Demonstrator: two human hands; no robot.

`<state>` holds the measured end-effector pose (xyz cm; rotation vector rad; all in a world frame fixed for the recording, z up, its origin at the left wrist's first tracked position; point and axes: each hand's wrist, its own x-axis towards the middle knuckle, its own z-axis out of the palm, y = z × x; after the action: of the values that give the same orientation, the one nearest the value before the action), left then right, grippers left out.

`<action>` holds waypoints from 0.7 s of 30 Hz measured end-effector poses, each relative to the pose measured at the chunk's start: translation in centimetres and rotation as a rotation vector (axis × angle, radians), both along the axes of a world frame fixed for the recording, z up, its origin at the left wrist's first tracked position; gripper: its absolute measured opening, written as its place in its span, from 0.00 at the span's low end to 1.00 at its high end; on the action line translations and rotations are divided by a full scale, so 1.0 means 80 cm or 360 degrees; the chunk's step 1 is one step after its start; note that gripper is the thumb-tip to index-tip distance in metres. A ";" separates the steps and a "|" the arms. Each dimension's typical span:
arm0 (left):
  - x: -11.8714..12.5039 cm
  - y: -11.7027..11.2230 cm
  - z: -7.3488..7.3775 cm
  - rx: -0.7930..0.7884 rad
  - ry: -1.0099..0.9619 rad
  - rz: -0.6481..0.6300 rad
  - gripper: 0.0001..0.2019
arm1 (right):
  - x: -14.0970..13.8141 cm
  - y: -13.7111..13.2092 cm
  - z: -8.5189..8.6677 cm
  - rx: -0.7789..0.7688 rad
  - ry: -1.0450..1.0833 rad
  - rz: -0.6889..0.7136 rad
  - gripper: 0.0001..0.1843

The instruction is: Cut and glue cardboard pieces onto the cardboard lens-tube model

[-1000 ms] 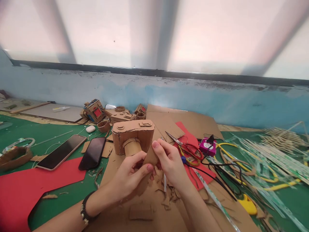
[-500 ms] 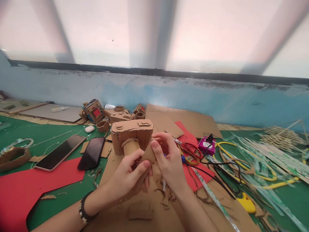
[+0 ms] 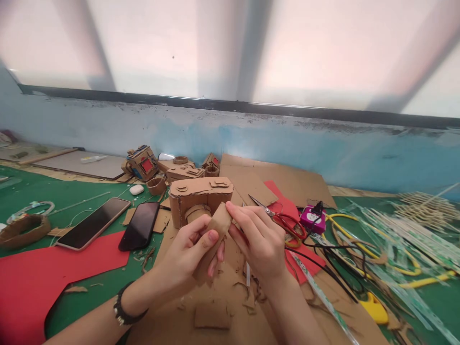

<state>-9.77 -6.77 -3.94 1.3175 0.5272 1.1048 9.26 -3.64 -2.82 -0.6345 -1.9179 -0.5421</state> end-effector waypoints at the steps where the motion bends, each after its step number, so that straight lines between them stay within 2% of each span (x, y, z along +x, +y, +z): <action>1: 0.000 -0.001 0.001 0.0014 0.0012 -0.0001 0.23 | -0.001 -0.001 -0.001 -0.0003 0.0006 0.0010 0.27; 7: -0.001 0.001 0.002 0.0038 -0.0009 0.0003 0.24 | -0.006 -0.004 -0.003 0.0003 0.0028 0.0012 0.26; 11: 0.001 0.001 -0.001 -0.0058 -0.0077 -0.0067 0.23 | -0.002 0.000 -0.004 0.0052 0.0030 -0.0046 0.26; 17: 0.004 0.002 0.000 -0.0177 -0.0112 -0.0072 0.23 | 0.003 0.004 -0.002 0.0137 0.0053 -0.0055 0.31; 21: -0.001 0.006 0.001 -0.0166 -0.0200 -0.0097 0.23 | 0.004 0.001 -0.001 0.0144 0.0051 -0.0033 0.26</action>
<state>-9.86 -6.28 -3.83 1.1587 0.4430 1.0875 9.57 -3.56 -2.88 -0.6016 -1.8476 -0.6244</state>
